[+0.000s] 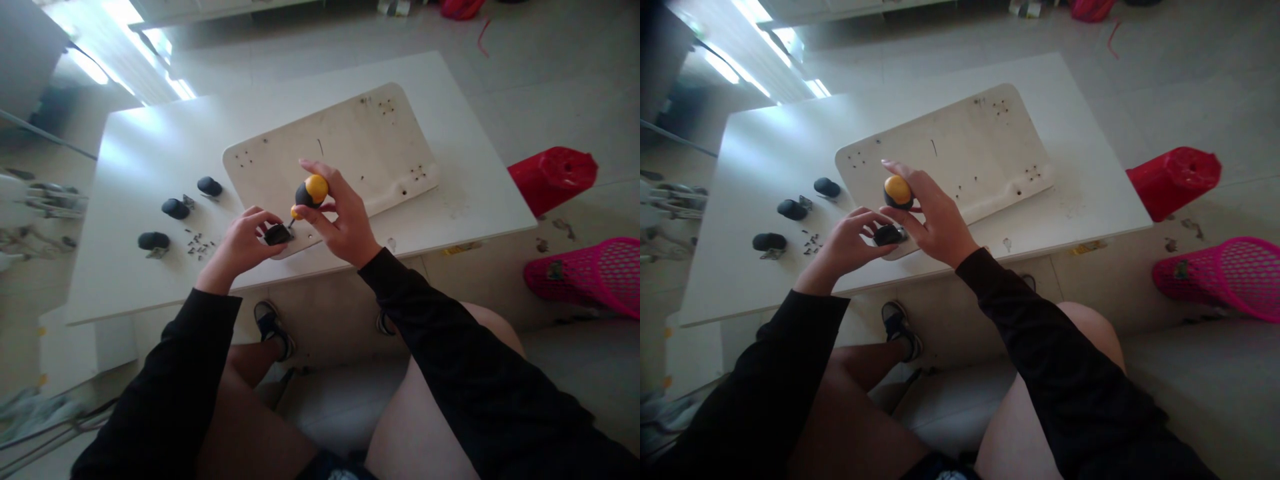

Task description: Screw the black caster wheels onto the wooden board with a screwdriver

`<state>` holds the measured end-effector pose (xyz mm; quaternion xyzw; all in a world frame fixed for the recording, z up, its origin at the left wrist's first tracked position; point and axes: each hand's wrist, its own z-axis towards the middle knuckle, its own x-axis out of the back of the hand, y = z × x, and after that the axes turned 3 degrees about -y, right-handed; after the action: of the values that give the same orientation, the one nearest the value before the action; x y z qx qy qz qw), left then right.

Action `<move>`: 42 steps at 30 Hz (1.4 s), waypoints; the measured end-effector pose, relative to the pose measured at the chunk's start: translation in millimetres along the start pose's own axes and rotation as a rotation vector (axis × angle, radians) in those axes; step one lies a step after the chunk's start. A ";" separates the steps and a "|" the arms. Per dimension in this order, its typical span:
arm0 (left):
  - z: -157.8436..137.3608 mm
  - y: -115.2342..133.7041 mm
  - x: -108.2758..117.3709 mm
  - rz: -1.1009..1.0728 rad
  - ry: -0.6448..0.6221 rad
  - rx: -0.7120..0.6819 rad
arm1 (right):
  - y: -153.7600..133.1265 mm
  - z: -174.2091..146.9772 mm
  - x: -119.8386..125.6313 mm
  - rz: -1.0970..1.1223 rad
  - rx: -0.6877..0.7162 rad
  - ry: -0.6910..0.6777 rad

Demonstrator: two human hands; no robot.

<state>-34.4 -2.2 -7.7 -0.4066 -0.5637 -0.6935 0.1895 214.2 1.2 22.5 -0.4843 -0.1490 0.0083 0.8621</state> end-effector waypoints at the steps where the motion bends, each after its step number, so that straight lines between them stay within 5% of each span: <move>1: 0.2 1.4 -0.3 0.001 0.004 0.011 | 0.1 -0.1 0.1 -0.008 0.007 -0.009; 17: 4.3 15.2 -6.0 0.010 0.055 0.048 | -3.2 -0.6 1.2 -0.111 -0.041 -0.115; 28: 3.7 12.0 -7.4 0.037 0.027 0.048 | -2.2 4.0 -2.4 0.033 0.092 -0.158; 42: 1.5 4.3 -5.1 0.084 0.008 -0.061 | -18.3 24.3 -8.7 -0.131 0.166 -0.213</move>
<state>-27.7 -3.0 -8.9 -0.4329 -0.5241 -0.7032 0.2082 197.0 10.4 47.5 -0.3969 -0.2696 0.0159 0.8772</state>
